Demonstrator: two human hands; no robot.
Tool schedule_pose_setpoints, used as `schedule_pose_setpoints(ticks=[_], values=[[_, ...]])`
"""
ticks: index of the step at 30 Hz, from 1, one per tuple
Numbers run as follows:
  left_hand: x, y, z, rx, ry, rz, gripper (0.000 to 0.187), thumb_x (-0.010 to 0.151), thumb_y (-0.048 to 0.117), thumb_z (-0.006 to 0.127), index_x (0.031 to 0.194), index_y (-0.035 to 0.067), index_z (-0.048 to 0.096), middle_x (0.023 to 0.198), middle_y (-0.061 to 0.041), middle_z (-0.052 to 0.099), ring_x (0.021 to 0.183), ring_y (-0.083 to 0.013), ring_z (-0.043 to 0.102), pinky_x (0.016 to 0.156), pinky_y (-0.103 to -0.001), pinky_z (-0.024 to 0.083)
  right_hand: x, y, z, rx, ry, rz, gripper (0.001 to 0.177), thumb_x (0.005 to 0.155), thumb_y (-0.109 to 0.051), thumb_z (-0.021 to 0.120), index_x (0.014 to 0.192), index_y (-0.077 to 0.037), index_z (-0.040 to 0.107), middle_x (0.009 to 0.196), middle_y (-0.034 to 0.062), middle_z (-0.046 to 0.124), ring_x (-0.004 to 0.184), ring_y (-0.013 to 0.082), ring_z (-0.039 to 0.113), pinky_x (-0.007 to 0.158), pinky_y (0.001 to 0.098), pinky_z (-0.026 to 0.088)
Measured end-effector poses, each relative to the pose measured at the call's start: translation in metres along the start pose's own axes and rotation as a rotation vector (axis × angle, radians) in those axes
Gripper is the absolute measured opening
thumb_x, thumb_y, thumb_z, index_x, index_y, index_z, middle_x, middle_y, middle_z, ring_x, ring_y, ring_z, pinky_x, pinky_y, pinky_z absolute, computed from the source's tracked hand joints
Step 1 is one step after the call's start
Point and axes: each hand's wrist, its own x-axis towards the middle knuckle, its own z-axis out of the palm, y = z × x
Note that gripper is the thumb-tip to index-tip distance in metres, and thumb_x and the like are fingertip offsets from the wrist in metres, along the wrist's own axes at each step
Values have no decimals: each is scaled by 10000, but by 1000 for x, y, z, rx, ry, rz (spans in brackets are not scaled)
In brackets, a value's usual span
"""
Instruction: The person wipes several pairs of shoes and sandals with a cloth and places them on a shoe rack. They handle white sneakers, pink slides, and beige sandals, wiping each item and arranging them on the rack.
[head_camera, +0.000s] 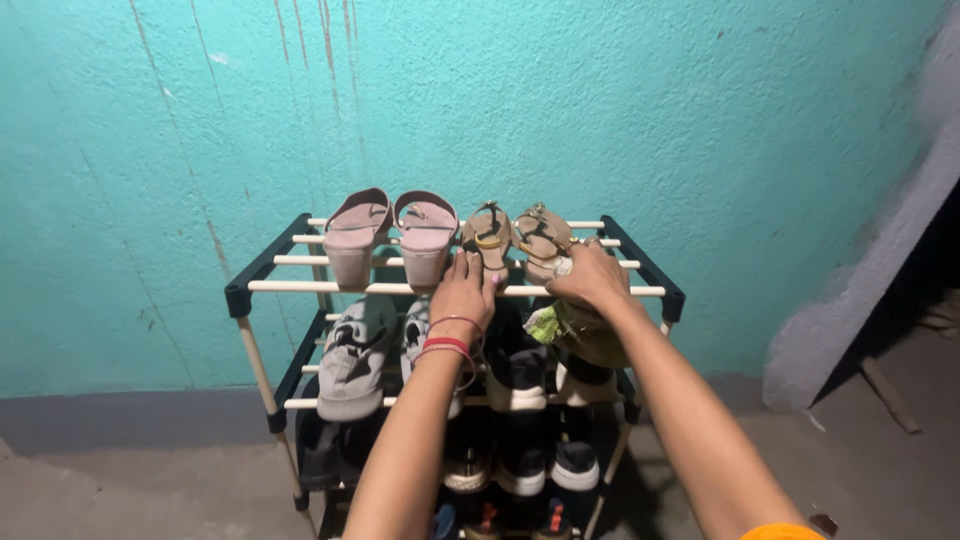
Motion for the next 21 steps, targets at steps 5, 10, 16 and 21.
schedule_pose_setpoints(ticks=[5, 10, 16, 21], values=[[-28, 20, -32, 154, -135, -11, 643, 978, 513, 535, 1453, 81, 504, 1596, -227, 349, 1495, -382, 296, 1175, -521, 301, -38, 7, -22, 63, 37, -23, 876, 605, -365, 801, 1449, -289, 579, 1452, 234, 480, 1223, 403, 602, 964, 481, 533], [-68, 39, -76, 202, -252, -80, 693, 968, 540, 527, 1526, 138, 432, 1644, -204, 256, 1537, -356, 208, 1200, -549, 248, -90, 17, -30, 197, 84, -220, 651, 744, -368, 821, 1346, -186, 653, 1388, 226, 546, 1225, 399, 597, 1013, 466, 486], [-140, 44, -98, 157, -408, -174, 724, 969, 561, 528, 1556, 168, 371, 1667, -181, 197, 1556, -347, 148, 1213, -563, 199, -155, 37, -5, 322, -61, -206, 416, 822, -371, 791, 1163, -136, 752, 1259, 159, 719, 1193, 319, 671, 1005, 419, 514], [-207, 38, -97, 92, -467, -261, 767, 956, 554, 542, 1593, 185, 325, 1687, -165, 181, 1561, -340, 134, 1235, -555, 183, -206, 61, 66, 349, -138, -299, 401, 819, -340, 797, 1144, -116, 725, 1252, 167, 719, 1206, 309, 666, 1009, 400, 513]])
